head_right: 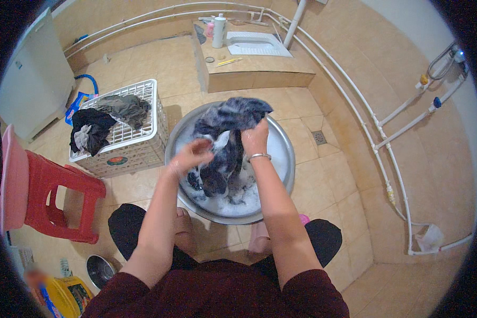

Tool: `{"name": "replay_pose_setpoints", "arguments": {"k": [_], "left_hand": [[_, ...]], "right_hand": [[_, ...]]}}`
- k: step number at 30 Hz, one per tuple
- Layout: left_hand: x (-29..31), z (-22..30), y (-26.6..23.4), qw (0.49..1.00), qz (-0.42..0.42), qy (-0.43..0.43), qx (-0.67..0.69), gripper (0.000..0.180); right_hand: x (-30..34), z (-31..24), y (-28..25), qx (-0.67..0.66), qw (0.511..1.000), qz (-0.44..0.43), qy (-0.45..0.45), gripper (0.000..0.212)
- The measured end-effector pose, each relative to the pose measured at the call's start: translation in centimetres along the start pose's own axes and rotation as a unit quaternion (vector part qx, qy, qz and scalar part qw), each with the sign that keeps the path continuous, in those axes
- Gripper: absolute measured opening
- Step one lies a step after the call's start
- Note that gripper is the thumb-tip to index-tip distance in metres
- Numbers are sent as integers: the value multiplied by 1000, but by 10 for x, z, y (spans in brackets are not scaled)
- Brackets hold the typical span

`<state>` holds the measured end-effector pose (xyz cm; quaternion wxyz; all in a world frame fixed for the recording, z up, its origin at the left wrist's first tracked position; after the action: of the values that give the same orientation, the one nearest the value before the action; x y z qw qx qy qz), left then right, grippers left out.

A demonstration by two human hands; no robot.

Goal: The person washes dark clothing by hand in a basin of soapy water, scrubbing the fabric against itself and lifting it to check.

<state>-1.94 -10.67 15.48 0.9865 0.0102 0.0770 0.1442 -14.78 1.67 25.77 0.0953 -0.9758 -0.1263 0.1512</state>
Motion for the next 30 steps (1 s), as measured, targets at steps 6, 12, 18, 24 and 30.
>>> {"name": "replay_pose_setpoints", "arguments": {"k": [6, 12, 18, 24, 30], "left_hand": [[30, -19, 30, 894, 223, -10, -388, 81], [2, 49, -20, 909, 278, 181, -253, 31], [-53, 117, -61, 929, 223, 214, -203, 19], [-19, 113, -42, 818, 340, 186, -425, 23], [1, -37, 16, 923, 203, 102, -310, 42]], "right_hand": [[-10, -63, -26, -87, 989, 110, -40, 26], [-20, -133, -69, -78, 973, 157, -151, 22], [-42, -176, -79, 17, 974, 166, -154, 21], [-61, -128, -52, 14, 989, 148, -19, 13], [-49, -65, -16, -26, 981, 105, 158, 14]]}}
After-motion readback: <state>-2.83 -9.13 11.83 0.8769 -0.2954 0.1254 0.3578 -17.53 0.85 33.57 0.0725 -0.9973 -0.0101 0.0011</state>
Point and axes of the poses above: each hand's wrist, its own x-axis away from the middle knuckle, its own y-axis out of the palm, z = x × y, the point moved 10 cm from there along -x, towards the middle knuckle, and after that the axes turned 14 degrees about y, right-handed, at the moved point
